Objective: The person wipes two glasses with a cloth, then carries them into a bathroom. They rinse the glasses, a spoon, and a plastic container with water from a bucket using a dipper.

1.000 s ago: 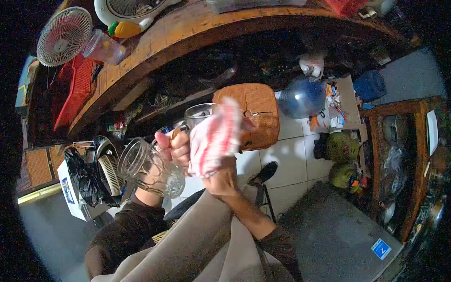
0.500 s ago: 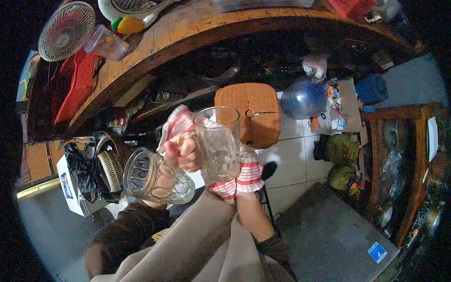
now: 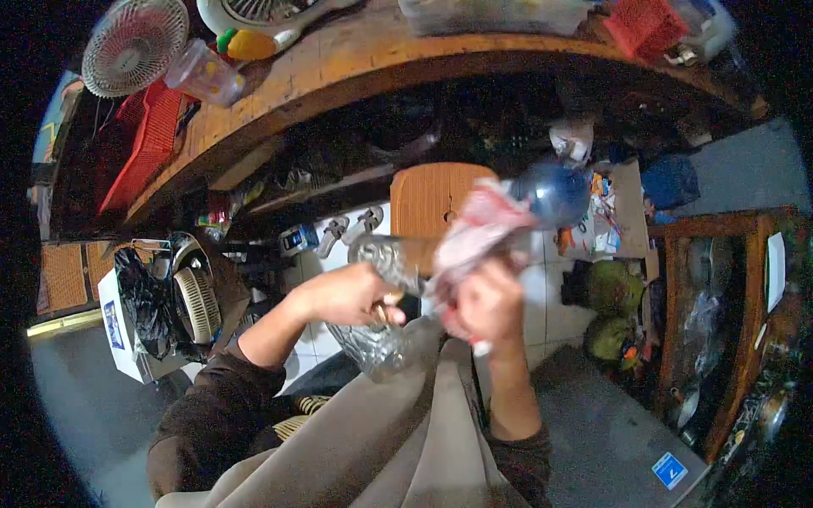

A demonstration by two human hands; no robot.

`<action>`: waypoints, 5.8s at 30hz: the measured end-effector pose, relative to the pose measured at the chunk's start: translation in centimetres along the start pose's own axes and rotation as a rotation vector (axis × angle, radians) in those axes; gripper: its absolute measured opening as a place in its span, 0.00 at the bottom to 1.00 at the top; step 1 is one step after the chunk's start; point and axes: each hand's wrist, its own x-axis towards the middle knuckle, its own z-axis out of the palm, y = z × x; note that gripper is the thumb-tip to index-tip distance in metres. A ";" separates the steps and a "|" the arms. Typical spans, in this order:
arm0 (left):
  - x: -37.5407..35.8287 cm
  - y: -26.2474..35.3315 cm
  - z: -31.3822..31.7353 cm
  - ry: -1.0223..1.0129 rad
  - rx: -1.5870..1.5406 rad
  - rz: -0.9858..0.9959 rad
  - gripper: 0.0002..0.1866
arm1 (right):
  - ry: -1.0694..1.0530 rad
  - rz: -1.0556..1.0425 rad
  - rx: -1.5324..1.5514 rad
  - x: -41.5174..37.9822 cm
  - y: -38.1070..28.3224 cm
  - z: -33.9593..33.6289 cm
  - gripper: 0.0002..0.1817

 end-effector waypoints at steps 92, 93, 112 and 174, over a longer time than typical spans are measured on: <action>3.7 -0.1 3.4 0.306 -1.187 0.278 0.27 | 0.416 0.233 0.447 -1.7 -0.1 2.2 0.31; 4.8 0.6 3.5 0.279 -1.183 0.287 0.26 | 0.449 0.226 0.421 -1.8 0.8 1.2 0.31; 22.3 19.2 15.5 0.609 -1.166 0.044 0.13 | 1.249 0.279 1.447 -23.5 4.6 -14.4 0.26; 62.6 35.1 -11.4 0.455 -0.640 0.360 0.18 | 0.238 0.010 -0.445 16.0 31.4 -53.1 0.15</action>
